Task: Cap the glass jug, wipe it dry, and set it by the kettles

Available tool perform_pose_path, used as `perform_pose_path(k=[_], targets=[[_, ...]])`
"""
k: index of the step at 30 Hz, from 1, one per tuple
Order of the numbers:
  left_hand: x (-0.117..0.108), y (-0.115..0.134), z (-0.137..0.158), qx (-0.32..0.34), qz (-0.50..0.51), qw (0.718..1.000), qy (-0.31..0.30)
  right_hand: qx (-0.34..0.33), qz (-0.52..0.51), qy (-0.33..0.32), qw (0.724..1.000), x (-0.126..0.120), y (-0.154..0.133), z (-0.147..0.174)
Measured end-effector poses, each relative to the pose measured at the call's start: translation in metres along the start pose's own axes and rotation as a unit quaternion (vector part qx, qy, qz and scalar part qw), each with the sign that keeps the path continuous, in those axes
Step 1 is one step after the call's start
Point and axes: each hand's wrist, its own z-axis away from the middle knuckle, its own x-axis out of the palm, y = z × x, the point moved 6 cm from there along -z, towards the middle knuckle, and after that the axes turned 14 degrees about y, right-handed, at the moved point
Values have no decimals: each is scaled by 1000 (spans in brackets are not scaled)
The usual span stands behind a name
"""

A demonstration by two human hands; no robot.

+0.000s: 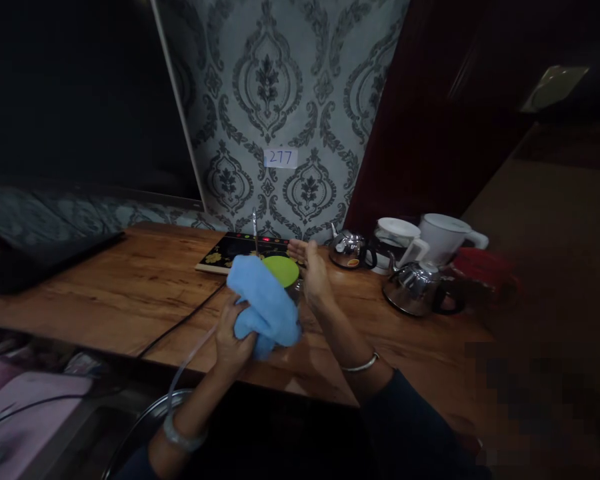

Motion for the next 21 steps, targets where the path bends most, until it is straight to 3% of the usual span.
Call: perform_pose_path(k=[2,6,10,12,15,17,19,21], targets=[[-5,-10,12,-54,-16,998,-15,-4,-7,2,1000,1,0,-1],[-19,-10,23,-111,-14,987,-116,-45,-42,29,998,-7,-16,6],[-40,13,11,-120,21,981,-153,-142,-13,50,989,-36,-46,40],[-41,33,5,-110,66,977,-171,-150,17,32,988,-54,-52,66],[-20,68,6,-110,147,954,-237,-75,43,-117,989,-65,-42,112],[3,86,11,-146,199,934,-260,-21,72,-176,981,-74,-31,137],[25,97,17,-184,243,911,-276,3,78,-141,987,-91,-24,147],[43,105,25,-194,283,882,-323,18,76,-56,995,-116,-16,144]])
